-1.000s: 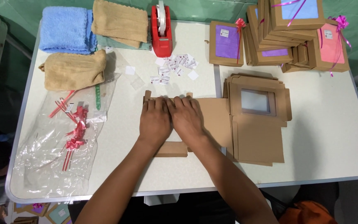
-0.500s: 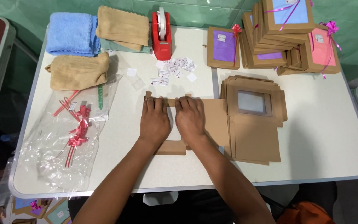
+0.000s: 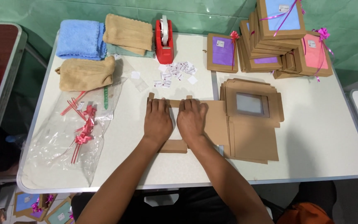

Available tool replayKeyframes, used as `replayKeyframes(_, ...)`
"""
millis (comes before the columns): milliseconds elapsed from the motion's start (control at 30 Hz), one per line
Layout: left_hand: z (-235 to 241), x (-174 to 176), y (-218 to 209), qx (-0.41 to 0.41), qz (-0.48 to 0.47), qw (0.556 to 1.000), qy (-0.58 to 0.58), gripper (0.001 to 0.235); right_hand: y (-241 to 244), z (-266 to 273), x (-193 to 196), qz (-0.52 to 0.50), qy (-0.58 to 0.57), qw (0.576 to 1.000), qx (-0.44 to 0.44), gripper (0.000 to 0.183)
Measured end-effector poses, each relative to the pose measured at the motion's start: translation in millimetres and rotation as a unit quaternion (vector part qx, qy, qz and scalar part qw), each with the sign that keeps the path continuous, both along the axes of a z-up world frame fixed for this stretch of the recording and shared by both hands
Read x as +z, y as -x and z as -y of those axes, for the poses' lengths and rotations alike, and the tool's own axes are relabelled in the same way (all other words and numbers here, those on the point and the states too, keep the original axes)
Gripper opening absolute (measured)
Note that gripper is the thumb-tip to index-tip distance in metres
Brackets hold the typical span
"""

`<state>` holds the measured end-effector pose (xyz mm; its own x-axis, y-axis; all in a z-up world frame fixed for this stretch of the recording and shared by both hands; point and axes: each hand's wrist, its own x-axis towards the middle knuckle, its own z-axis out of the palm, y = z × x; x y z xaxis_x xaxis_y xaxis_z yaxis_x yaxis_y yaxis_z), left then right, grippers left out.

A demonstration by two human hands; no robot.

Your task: The person assembles cardboard boxes by hand, folding the flaps and pressing the edges to form the box shape.

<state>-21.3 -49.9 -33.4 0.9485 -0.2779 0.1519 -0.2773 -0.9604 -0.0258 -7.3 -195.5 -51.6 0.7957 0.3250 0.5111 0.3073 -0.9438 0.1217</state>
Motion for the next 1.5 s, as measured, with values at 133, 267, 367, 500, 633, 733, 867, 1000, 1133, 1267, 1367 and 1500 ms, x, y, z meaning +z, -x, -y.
replayKeyframes(133,1.8,10.7,4.1,-0.001,0.005,1.0,0.025,0.049,9.3,-14.1,38.4,-0.046,-0.019,0.997,0.056,0.033)
replayKeyframes(267,3.9,11.0,5.3,0.012,-0.009,1.0,0.01,0.05,6.2,-11.6,39.9,-0.113,-0.043,0.987,0.106,0.03)
replayKeyframes(367,4.3,10.9,1.7,0.013,-0.007,1.0,-0.001,0.05,2.1,-10.8,36.1,-0.121,-0.034,0.988,0.092,0.031)
replayKeyframes(500,4.0,10.3,2.5,0.01,-0.007,1.0,-0.018,0.048,3.5,-12.0,28.0,-0.107,-0.021,0.992,0.055,0.037)
replayKeyframes(633,4.3,4.8,-0.5,0.017,-0.004,1.0,-0.011,0.046,-0.5,-5.0,13.6,-0.098,-0.023,0.994,0.052,0.036)
replayKeyframes(733,3.2,-3.8,-3.4,0.014,-0.006,1.0,-0.008,0.047,-0.8,1.2,2.5,-0.082,-0.009,0.996,0.022,0.035)
replayKeyframes(867,4.7,16.8,4.8,0.023,-0.026,0.999,-0.004,0.046,5.6,1.6,9.2,-0.072,-0.014,0.997,-0.016,0.033)
replayKeyframes(1000,4.8,12.6,4.9,0.032,-0.041,0.999,-0.01,0.048,5.3,-0.8,7.8,-0.067,-0.015,0.997,-0.029,0.03)
replayKeyframes(1133,5.1,17.3,8.7,0.03,-0.044,0.999,-0.006,0.049,5.8,3.0,0.2,-0.047,-0.017,0.998,-0.029,0.03)
replayKeyframes(1267,6.3,21.2,11.3,0.03,-0.025,0.999,0.006,0.049,11.6,2.1,19.2,-0.086,-0.036,0.995,0.031,0.038)
replayKeyframes(1367,5.6,21.2,12.4,0.032,-0.018,0.999,0.015,0.049,9.9,-1.3,28.5,-0.138,-0.056,0.987,0.066,0.044)
replayKeyframes(1500,5.1,13.6,12.9,0.026,0.015,0.999,0.03,0.048,13.1,-6.3,34.2,-0.154,-0.056,0.986,0.041,0.045)
